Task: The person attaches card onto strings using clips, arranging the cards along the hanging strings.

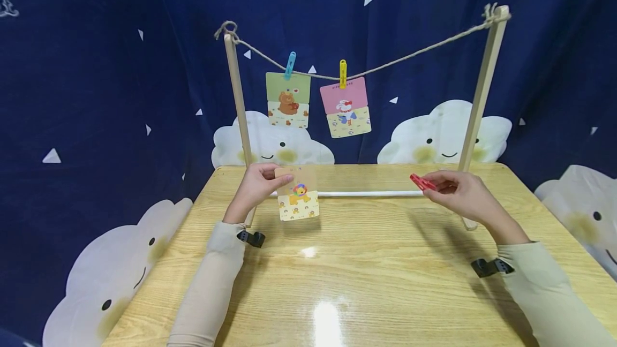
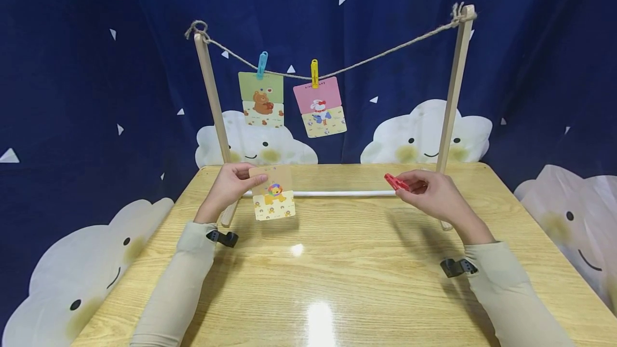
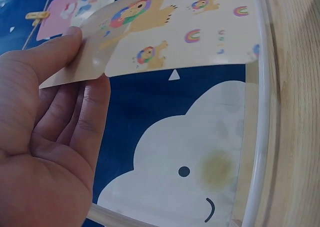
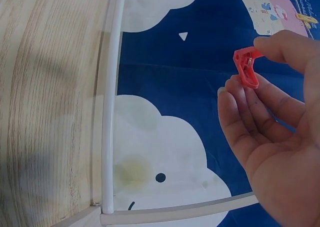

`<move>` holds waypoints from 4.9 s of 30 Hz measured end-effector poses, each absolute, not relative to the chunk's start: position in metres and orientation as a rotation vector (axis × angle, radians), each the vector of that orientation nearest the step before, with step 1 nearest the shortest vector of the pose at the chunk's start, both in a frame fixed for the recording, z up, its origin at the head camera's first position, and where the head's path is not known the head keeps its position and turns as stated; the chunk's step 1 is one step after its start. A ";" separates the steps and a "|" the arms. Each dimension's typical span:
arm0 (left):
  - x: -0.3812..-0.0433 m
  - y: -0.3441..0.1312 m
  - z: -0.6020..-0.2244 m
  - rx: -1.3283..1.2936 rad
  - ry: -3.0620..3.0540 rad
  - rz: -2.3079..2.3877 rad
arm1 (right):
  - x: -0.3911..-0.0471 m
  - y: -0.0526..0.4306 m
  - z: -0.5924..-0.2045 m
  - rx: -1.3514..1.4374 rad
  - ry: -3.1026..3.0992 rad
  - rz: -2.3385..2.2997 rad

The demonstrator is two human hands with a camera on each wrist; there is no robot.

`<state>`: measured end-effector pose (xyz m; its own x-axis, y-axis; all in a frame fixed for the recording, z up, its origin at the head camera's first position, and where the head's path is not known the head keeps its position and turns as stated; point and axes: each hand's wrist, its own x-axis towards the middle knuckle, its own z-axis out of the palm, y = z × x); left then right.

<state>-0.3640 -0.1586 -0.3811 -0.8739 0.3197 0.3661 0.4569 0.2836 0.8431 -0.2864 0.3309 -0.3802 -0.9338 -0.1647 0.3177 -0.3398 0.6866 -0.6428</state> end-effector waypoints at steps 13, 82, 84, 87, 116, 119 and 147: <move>-0.363 -0.156 -0.380 -0.743 -2.379 -1.637 | -0.286 0.329 -0.378 0.402 -2.593 1.099; -0.349 -0.143 -0.369 -0.744 -2.275 -1.561 | -0.276 0.318 -0.361 0.378 -2.387 1.128; -0.349 -0.142 -0.368 -0.738 -2.278 -1.561 | -0.276 0.318 -0.359 0.383 -2.381 1.124; -0.349 -0.140 -0.366 -0.737 -2.286 -1.549 | -0.275 0.318 -0.357 0.387 -2.380 1.111; -0.354 -0.101 -0.329 -0.839 -2.241 -1.562 | -0.275 0.312 -0.313 0.366 -2.418 1.002; -0.355 -0.095 -0.326 -0.850 -2.243 -1.573 | -0.276 0.310 -0.304 0.393 -2.410 0.993; -0.368 -0.046 -0.300 -0.898 -2.135 -1.618 | -0.281 0.305 -0.207 0.318 -2.451 0.849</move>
